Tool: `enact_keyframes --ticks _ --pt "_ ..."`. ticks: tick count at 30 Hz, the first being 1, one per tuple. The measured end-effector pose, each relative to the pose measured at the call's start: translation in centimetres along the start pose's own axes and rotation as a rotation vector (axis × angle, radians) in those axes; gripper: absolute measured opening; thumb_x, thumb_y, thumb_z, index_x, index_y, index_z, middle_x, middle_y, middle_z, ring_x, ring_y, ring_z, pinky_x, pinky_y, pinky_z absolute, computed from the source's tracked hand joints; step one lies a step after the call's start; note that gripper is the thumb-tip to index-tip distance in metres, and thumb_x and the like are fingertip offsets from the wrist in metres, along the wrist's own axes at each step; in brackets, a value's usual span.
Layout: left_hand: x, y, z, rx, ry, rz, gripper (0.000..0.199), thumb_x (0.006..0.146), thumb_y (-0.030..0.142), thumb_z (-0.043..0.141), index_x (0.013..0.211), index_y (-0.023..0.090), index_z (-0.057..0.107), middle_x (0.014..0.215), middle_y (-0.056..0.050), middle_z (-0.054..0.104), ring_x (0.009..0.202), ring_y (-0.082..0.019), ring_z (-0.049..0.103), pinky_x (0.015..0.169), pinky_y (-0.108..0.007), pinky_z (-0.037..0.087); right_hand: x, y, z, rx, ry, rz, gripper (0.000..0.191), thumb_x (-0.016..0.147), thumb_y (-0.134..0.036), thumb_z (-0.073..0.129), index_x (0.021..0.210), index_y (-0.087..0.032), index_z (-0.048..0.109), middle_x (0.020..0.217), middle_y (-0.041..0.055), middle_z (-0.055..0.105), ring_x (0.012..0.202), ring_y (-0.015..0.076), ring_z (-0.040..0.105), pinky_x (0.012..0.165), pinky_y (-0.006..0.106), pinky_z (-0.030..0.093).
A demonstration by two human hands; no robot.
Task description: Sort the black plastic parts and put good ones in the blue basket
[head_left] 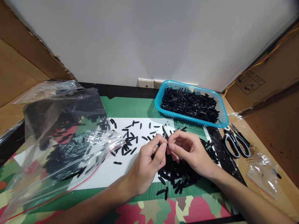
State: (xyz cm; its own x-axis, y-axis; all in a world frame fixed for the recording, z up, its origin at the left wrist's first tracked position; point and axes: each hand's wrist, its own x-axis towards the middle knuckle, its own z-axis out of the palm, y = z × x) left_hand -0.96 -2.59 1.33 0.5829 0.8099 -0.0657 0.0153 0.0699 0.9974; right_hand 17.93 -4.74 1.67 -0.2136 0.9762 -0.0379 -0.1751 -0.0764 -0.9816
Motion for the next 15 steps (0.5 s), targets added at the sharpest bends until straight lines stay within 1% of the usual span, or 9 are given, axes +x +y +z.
enact_keyframes --ticks 6,11,15 --pt "-0.08 0.41 0.33 0.008 0.021 0.020 0.031 0.111 0.045 0.048 0.093 0.021 0.055 0.054 0.011 0.040 0.045 -0.007 0.032 0.047 -0.021 0.029 0.18 -0.36 0.22 0.044 -0.002 0.005 0.033 0.092 -0.049 0.081 0.090 -0.019 0.069 0.072 -0.0012 0.066 0.052 0.0105 0.060 0.049 0.023 0.049" --pt "-0.20 0.19 0.18 0.010 0.035 -0.012 0.032 0.111 0.048 0.049 0.092 0.022 0.053 0.053 0.011 0.041 0.044 -0.007 0.034 0.046 -0.020 0.029 0.21 -0.55 0.23 0.034 -0.007 0.033 0.037 0.092 -0.054 0.080 0.090 -0.019 0.068 0.068 -0.0019 0.065 0.051 0.0116 0.059 0.049 0.024 0.050" --pt "0.05 0.09 0.04 -0.053 0.028 -0.060 0.034 0.111 0.051 0.048 0.092 0.023 0.051 0.052 0.011 0.041 0.041 -0.006 0.031 0.043 -0.018 0.026 0.13 -0.33 0.23 0.022 0.001 0.036 0.036 0.094 -0.054 0.077 0.091 -0.019 0.068 0.069 -0.0021 0.065 0.053 0.0117 0.059 0.050 0.024 0.049"
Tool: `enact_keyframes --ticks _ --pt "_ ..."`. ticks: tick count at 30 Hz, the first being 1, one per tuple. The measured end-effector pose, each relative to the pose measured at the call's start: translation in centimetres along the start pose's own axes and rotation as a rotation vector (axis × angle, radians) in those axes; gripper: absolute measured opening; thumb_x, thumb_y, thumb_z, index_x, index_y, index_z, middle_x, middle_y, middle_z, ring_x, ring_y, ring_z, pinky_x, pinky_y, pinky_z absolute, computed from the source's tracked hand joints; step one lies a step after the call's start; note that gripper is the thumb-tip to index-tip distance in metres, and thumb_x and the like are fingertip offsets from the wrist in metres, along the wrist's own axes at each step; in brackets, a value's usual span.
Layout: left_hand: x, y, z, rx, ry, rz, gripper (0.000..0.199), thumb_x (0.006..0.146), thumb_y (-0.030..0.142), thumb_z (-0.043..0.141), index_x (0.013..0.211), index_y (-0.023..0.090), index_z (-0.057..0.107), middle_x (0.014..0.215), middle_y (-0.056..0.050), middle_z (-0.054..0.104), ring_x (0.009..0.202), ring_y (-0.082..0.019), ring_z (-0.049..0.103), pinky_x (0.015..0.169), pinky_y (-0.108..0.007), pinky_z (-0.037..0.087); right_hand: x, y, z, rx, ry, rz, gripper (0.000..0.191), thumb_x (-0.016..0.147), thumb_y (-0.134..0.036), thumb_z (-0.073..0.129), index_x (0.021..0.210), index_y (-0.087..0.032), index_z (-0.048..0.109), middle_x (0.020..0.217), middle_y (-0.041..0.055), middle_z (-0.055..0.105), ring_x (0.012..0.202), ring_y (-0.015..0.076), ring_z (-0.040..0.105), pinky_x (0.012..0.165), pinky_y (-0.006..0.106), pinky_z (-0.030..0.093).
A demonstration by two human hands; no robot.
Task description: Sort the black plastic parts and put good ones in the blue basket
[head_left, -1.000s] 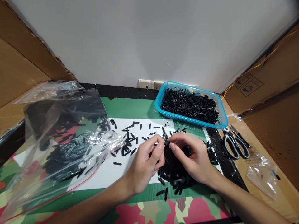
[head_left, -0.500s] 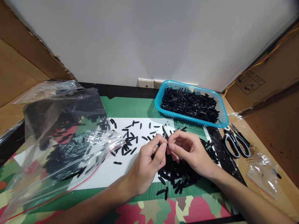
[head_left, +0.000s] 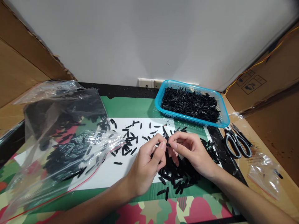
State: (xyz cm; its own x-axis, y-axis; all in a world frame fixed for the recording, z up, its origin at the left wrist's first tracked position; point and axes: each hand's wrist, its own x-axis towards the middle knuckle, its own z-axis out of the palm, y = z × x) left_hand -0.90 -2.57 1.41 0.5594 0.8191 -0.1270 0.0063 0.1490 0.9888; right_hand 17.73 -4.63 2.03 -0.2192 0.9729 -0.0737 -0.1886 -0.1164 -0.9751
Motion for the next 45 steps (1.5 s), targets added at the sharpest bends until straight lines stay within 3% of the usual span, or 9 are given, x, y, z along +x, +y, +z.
enact_keyframes --ticks 6,14,20,22,26,29,34,40,45 --pt "0.3 0.0 -0.2 -0.057 0.025 -0.032 0.036 0.110 0.054 0.048 0.091 0.024 0.047 0.052 0.012 0.041 0.040 -0.006 0.030 0.040 -0.016 0.027 -0.4 0.3 -0.1 -0.231 0.070 -0.117 0.022 0.100 -0.041 0.074 0.101 -0.020 0.069 0.082 0.0010 0.070 0.066 0.0128 0.063 0.060 0.025 0.052" --pt "0.4 -0.4 -0.2 -0.047 0.004 -0.056 0.042 0.108 0.057 0.051 0.084 0.023 0.044 0.055 0.010 0.041 0.042 -0.006 0.031 0.041 -0.017 0.025 -0.8 0.6 -0.7 -0.968 0.090 -0.581 0.014 0.107 -0.019 0.054 0.107 -0.019 0.068 0.083 0.0045 0.071 0.069 0.0172 0.063 0.065 0.031 0.048" --pt "0.3 -0.3 -0.2 -0.091 0.006 -0.110 0.042 0.107 0.059 0.048 0.085 0.024 0.046 0.053 0.010 0.039 0.042 -0.007 0.028 0.040 -0.018 0.022 -0.4 0.1 -3.1 -1.403 0.221 -0.948 0.011 0.099 -0.013 0.062 0.102 -0.022 0.068 0.076 0.0046 0.071 0.066 0.0214 0.061 0.064 0.037 0.040" --pt "0.3 -0.2 -0.3 -0.083 0.008 -0.110 0.042 0.107 0.060 0.047 0.087 0.023 0.048 0.052 0.010 0.040 0.042 -0.007 0.030 0.041 -0.018 0.023 -0.2 -0.4 -4.4 -1.420 0.440 -0.931 0.013 0.099 -0.014 0.064 0.105 -0.024 0.068 0.082 0.0052 0.074 0.076 0.0241 0.065 0.076 0.040 0.044" --pt "0.3 -0.1 -0.4 -0.099 0.003 -0.113 0.043 0.107 0.062 0.047 0.088 0.023 0.049 0.053 0.009 0.041 0.042 -0.008 0.029 0.041 -0.019 0.023 0.5 -1.0 -5.7 -1.605 0.838 -0.633 0.031 0.104 -0.030 0.065 0.134 -0.022 0.066 0.123 0.0150 0.075 0.111 0.0362 0.065 0.097 0.051 0.039" --pt "0.3 -0.1 -0.4 -0.111 -0.006 -0.119 0.044 0.107 0.062 0.047 0.088 0.023 0.049 0.053 0.009 0.041 0.043 -0.007 0.028 0.041 -0.018 0.023 0.6 -0.7 -4.6 -1.614 0.734 -0.558 0.042 0.107 -0.034 0.062 0.145 -0.019 0.058 0.137 0.0177 0.069 0.120 0.0361 0.063 0.097 0.048 0.039" --pt "0.3 -0.2 -0.4 -0.097 -0.001 -0.114 0.043 0.107 0.060 0.046 0.088 0.022 0.051 0.053 0.009 0.041 0.042 -0.007 0.029 0.041 -0.019 0.023 0.3 -0.1 -3.1 -1.486 0.573 -0.601 0.021 0.107 -0.026 0.059 0.127 -0.022 0.066 0.125 0.0120 0.072 0.114 0.0299 0.065 0.095 0.044 0.040" --pt "0.3 0.0 -0.4 -0.102 -0.026 -0.133 0.046 0.106 0.064 0.046 0.087 0.023 0.049 0.053 0.009 0.041 0.042 -0.007 0.028 0.039 -0.018 0.022 1.3 -0.4 -6.1 -1.369 0.719 -0.575 0.015 0.107 -0.029 0.058 0.108 -0.024 0.072 0.116 0.0088 0.074 0.108 0.0295 0.065 0.094 0.045 0.042" --pt "0.2 0.0 -0.3 -0.095 -0.018 -0.147 0.046 0.105 0.065 0.047 0.087 0.023 0.050 0.054 0.009 0.040 0.044 -0.008 0.027 0.040 -0.018 0.021 2.0 -0.7 -7.9 -1.433 0.617 -0.575 0.027 0.110 -0.033 0.053 0.130 -0.023 0.068 0.143 0.0105 0.071 0.133 0.0307 0.061 0.112 0.051 0.041"
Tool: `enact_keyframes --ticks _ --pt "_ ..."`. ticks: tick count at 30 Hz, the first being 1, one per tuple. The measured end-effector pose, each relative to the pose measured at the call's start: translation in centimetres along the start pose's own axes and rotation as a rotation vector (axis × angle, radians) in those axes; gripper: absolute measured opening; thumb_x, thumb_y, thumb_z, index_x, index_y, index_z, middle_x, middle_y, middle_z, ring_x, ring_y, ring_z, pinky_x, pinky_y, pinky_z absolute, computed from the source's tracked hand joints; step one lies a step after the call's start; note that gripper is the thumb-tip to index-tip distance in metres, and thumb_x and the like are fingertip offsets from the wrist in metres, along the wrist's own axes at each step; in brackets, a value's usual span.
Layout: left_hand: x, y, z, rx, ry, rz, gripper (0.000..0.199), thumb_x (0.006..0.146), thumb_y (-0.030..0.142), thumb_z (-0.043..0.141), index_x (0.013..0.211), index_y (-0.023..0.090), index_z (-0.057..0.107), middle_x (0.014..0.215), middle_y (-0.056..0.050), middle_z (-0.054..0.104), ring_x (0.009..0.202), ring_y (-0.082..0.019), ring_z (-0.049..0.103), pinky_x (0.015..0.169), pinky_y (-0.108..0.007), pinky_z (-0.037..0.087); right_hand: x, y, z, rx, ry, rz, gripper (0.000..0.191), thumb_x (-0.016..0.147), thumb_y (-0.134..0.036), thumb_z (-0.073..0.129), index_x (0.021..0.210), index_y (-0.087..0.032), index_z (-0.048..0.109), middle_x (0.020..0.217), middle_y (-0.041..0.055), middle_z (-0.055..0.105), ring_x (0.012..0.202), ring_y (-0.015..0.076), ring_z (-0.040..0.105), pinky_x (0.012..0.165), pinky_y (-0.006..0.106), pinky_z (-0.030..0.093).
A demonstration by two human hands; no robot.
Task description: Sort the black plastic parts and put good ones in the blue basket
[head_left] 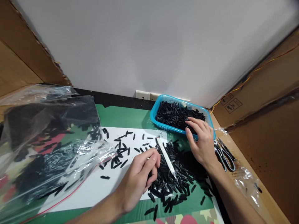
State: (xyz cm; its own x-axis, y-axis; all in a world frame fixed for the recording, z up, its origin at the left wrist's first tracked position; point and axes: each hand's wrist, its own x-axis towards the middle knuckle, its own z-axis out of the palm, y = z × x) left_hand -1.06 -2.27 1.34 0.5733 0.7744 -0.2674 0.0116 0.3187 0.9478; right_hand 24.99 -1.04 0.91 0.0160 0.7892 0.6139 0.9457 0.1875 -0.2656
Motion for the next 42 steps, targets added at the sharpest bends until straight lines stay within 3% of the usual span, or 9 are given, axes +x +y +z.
enact_keyframes --ticks 4,11,22,30,42 --pt "-0.04 0.00 0.14 0.003 -0.008 -0.003 0.047 0.105 0.065 0.047 0.085 0.022 0.050 0.054 0.008 0.039 0.046 -0.008 0.028 0.042 -0.018 0.022 0.36 0.28 0.09 -0.124 -0.163 -0.122 0.035 0.113 -0.030 0.045 0.142 -0.021 0.061 0.165 0.0088 0.055 0.154 0.0286 0.047 0.124 0.052 0.032" --pt "0.08 -0.04 0.15 0.004 -0.045 -0.007 0.047 0.105 0.064 0.046 0.085 0.022 0.050 0.053 0.008 0.040 0.043 -0.008 0.029 0.041 -0.019 0.020 0.41 0.48 0.23 -0.199 -0.282 -0.158 0.044 0.115 -0.038 0.043 0.153 -0.018 0.054 0.165 0.0098 0.054 0.158 0.0293 0.044 0.131 0.054 0.022" --pt "0.09 0.04 0.01 0.034 -0.042 -0.025 0.046 0.107 0.062 0.044 0.085 0.022 0.051 0.053 0.008 0.040 0.044 -0.008 0.030 0.041 -0.018 0.021 0.16 0.39 0.25 -0.221 -0.248 -0.168 0.046 0.115 -0.042 0.044 0.150 -0.017 0.059 0.155 0.0119 0.064 0.148 0.0305 0.055 0.126 0.053 0.030" --pt "0.19 0.13 -0.07 0.034 -0.037 -0.021 0.047 0.106 0.063 0.044 0.085 0.021 0.051 0.053 0.008 0.040 0.043 -0.007 0.030 0.040 -0.018 0.020 0.30 0.54 -0.29 -0.050 -0.239 -0.072 0.042 0.113 -0.048 0.047 0.139 -0.021 0.067 0.147 0.0081 0.070 0.144 0.0297 0.058 0.121 0.052 0.037" --pt "0.40 -0.17 -0.10 0.051 -0.030 -0.022 0.049 0.105 0.065 0.046 0.084 0.021 0.052 0.053 0.008 0.040 0.043 -0.007 0.028 0.040 -0.018 0.021 0.50 0.37 -0.33 -0.136 -0.312 -0.081 0.043 0.112 -0.044 0.050 0.142 -0.019 0.068 0.158 0.0079 0.063 0.154 0.0309 0.050 0.128 0.059 0.032"
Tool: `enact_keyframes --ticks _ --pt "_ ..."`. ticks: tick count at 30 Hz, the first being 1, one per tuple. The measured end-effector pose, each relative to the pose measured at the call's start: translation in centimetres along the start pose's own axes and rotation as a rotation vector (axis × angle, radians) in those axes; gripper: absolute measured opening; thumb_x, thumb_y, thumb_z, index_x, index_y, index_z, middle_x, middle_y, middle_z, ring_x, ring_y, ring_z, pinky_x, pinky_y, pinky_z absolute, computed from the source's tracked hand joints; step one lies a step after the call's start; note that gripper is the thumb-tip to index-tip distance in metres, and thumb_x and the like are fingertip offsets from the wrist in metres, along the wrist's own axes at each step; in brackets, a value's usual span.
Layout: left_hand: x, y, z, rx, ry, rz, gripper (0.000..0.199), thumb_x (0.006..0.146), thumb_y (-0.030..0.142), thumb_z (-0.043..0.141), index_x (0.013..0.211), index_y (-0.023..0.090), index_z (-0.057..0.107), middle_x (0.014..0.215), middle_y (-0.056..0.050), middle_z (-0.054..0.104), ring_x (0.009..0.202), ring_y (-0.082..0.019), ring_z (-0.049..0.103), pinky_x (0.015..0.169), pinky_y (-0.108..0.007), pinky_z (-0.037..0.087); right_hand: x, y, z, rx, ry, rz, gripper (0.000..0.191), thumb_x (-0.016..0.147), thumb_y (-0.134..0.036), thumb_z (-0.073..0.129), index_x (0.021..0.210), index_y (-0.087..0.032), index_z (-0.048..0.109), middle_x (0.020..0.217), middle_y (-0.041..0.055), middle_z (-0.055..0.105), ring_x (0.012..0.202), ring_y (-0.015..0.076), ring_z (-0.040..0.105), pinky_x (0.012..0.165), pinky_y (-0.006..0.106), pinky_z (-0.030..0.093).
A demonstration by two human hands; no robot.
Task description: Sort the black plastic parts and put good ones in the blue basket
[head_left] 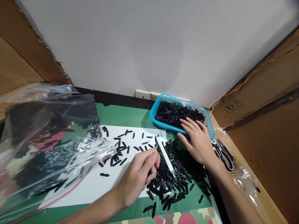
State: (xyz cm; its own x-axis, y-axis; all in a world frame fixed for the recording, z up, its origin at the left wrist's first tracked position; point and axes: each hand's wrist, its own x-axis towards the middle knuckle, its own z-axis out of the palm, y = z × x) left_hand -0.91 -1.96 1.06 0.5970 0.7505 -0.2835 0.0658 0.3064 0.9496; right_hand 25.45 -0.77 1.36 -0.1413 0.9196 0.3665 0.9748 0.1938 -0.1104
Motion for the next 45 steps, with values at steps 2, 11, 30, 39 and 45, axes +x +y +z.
enact_keyframes --ticks 2,11,30,39,45 --pt "0.1 0.0 0.0 0.005 -0.001 -0.005 0.049 0.105 0.065 0.046 0.084 0.021 0.052 0.053 0.008 0.040 0.044 -0.007 0.029 0.041 -0.018 0.022 -0.1 0.0 0.1 -0.025 -0.001 -0.004 0.044 0.112 -0.044 0.048 0.143 -0.019 0.067 0.158 0.0087 0.062 0.154 0.0313 0.050 0.128 0.059 0.032" --pt "0.0 0.1 0.0 0.002 -0.003 0.002 0.048 0.105 0.063 0.046 0.083 0.021 0.052 0.053 0.008 0.039 0.044 -0.008 0.027 0.041 -0.019 0.021 0.2 0.2 0.1 -0.117 -0.029 -0.058 0.048 0.112 -0.045 0.049 0.148 -0.016 0.062 0.162 0.0096 0.058 0.156 0.0305 0.047 0.129 0.056 0.030" --pt "-0.1 0.2 -0.2 -0.039 0.011 0.062 0.046 0.107 0.059 0.046 0.082 0.021 0.051 0.052 0.009 0.039 0.045 -0.009 0.030 0.044 -0.022 0.021 -0.1 0.8 -0.5 0.143 0.097 -0.090 0.044 0.106 -0.043 0.061 0.145 -0.022 0.061 0.155 0.0104 0.064 0.152 0.0345 0.051 0.129 0.066 0.029" --pt "0.0 0.2 -0.5 -0.038 -0.010 0.026 0.047 0.106 0.064 0.049 0.084 0.022 0.050 0.054 0.010 0.036 0.045 -0.007 0.026 0.042 -0.020 0.018 -1.4 -1.4 -1.0 0.404 0.470 -0.226 0.032 0.098 -0.002 0.066 0.118 -0.024 0.078 0.119 0.0092 0.082 0.105 0.0218 0.081 0.096 0.037 0.068" --pt "0.0 -0.4 -0.3 -0.029 -0.049 0.013 0.046 0.107 0.062 0.049 0.087 0.021 0.051 0.056 0.009 0.039 0.045 -0.006 0.028 0.041 -0.018 0.019 -2.6 -4.8 0.0 0.545 0.276 -0.455 0.043 0.100 0.003 0.055 0.133 -0.020 0.071 0.116 0.0132 0.082 0.105 0.0227 0.081 0.087 0.035 0.071"
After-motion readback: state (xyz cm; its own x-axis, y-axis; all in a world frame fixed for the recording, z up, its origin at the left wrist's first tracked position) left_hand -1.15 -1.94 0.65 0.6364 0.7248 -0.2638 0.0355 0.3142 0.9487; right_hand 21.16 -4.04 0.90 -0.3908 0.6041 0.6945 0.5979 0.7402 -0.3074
